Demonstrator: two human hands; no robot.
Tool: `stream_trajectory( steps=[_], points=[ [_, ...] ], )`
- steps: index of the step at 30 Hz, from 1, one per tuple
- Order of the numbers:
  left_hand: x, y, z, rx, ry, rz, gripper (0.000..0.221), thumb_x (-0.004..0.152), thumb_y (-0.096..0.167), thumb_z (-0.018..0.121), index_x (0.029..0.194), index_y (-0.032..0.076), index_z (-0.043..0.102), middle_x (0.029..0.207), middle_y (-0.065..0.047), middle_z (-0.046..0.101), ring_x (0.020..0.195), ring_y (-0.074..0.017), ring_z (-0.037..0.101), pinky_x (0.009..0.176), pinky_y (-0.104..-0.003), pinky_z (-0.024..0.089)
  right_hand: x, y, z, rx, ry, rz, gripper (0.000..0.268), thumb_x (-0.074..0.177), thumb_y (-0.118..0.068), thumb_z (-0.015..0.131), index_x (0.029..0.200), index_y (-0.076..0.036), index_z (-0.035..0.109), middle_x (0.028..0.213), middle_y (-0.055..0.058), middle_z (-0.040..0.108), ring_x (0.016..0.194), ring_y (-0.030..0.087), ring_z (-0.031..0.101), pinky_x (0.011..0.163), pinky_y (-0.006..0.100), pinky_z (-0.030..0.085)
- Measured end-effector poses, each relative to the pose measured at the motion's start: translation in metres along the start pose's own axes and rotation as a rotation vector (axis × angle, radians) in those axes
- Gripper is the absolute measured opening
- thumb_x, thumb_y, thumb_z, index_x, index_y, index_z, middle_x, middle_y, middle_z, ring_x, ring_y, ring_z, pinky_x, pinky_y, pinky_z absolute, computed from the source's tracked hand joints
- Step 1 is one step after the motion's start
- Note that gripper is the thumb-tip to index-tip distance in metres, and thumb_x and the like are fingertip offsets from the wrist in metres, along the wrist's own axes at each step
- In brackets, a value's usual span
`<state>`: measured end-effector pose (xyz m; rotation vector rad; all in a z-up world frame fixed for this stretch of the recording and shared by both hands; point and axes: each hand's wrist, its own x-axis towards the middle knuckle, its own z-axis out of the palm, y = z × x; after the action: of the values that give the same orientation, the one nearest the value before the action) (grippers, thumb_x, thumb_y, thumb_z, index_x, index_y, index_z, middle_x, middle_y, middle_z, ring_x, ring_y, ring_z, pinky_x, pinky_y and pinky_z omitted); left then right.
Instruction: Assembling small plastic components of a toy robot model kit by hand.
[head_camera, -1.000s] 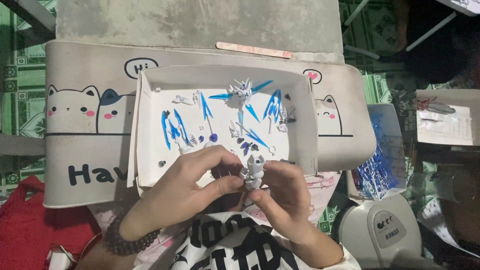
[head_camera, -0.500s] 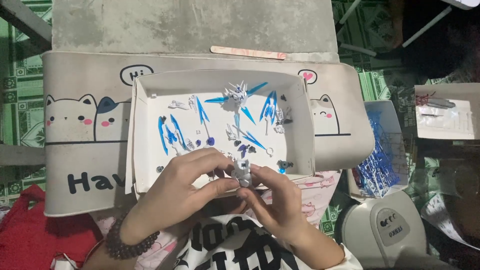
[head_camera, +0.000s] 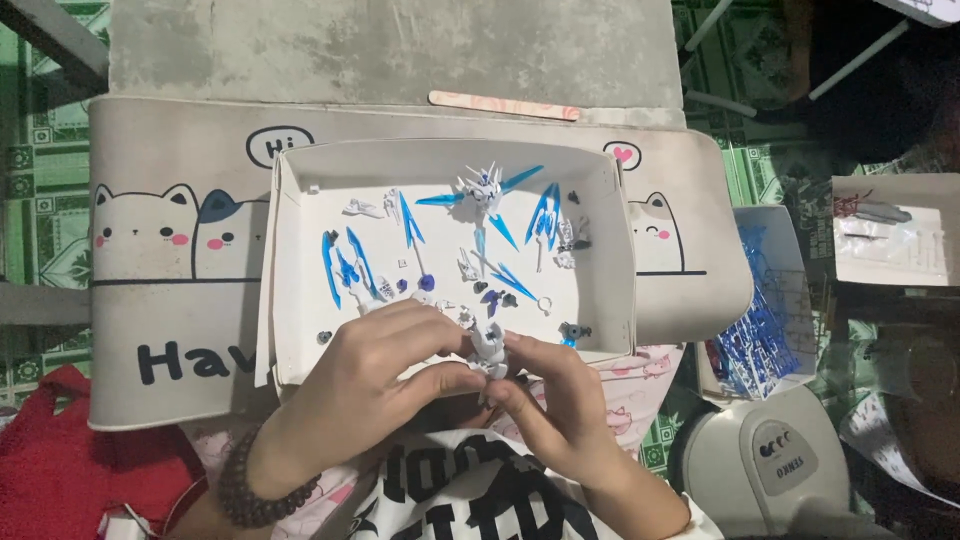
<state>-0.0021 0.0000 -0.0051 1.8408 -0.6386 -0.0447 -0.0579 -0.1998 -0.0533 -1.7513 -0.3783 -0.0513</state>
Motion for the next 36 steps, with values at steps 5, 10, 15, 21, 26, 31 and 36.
stream_trajectory(
  steps=[5,10,15,21,26,31,36],
  points=[
    [-0.003,0.002,0.000,0.060,0.009,0.031,0.017,0.070,0.016,0.073,0.079,0.006,0.063,0.070,-0.001,0.065,0.064,-0.0140,0.058,0.062,-0.026,0.045,0.000,-0.003,0.000,0.091,-0.020,0.040,0.035,0.084,0.004,0.060,0.116,0.005,0.047,0.109,0.016,0.058,0.095,0.021,0.062,0.086,0.031,0.052],
    [-0.003,0.001,0.000,0.036,-0.014,0.004,0.018,0.071,0.018,0.073,0.075,0.005,0.061,0.069,-0.002,0.064,0.061,-0.0147,0.058,0.060,-0.027,0.045,0.001,-0.004,0.000,0.284,-0.074,0.109,0.034,0.089,0.004,0.054,0.120,0.003,0.043,0.110,0.018,0.058,0.096,0.022,0.060,0.084,0.033,0.054],
    [0.000,-0.005,0.009,-0.064,-0.051,-0.055,0.021,0.072,0.021,0.072,0.081,0.005,0.062,0.072,-0.002,0.063,0.059,-0.0141,0.057,0.056,-0.026,0.045,-0.001,0.002,-0.002,0.309,-0.077,0.126,0.033,0.092,-0.002,0.051,0.124,0.002,0.041,0.121,0.019,0.052,0.115,0.025,0.054,0.098,0.037,0.046],
    [0.002,-0.010,0.011,0.032,-0.107,-0.024,0.030,0.070,0.029,0.074,0.074,0.006,0.056,0.064,-0.002,0.056,0.052,-0.0150,0.049,0.051,-0.027,0.040,0.000,0.002,-0.017,0.452,-0.179,0.267,0.031,0.093,-0.003,0.050,0.122,0.004,0.043,0.107,0.016,0.057,0.088,0.018,0.058,0.076,0.029,0.049],
    [-0.006,-0.013,0.018,0.041,-0.146,-0.066,0.032,0.074,0.032,0.072,0.074,0.006,0.054,0.064,-0.003,0.053,0.051,-0.0163,0.047,0.049,-0.029,0.040,-0.002,-0.001,-0.019,0.521,-0.238,0.350,0.031,0.092,0.001,0.048,0.122,0.004,0.044,0.092,0.014,0.056,0.078,0.018,0.059,0.069,0.030,0.051],
    [-0.007,-0.006,0.027,-0.167,0.003,-0.103,0.026,0.077,0.027,0.069,0.080,0.002,0.060,0.067,-0.004,0.058,0.054,-0.0135,0.049,0.051,-0.025,0.039,-0.009,0.007,-0.021,0.365,-0.143,0.243,0.036,0.091,-0.004,0.049,0.124,0.008,0.042,0.109,0.022,0.059,0.080,0.017,0.058,0.069,0.026,0.051],
    [-0.009,-0.007,0.022,-0.129,-0.036,-0.124,0.022,0.079,0.023,0.066,0.076,0.003,0.057,0.063,-0.005,0.057,0.053,-0.0163,0.051,0.050,-0.028,0.040,-0.003,0.002,-0.022,0.156,-0.112,0.266,0.036,0.084,0.000,0.054,0.119,0.007,0.049,0.105,0.017,0.062,0.079,0.015,0.059,0.070,0.024,0.050]
  ],
)
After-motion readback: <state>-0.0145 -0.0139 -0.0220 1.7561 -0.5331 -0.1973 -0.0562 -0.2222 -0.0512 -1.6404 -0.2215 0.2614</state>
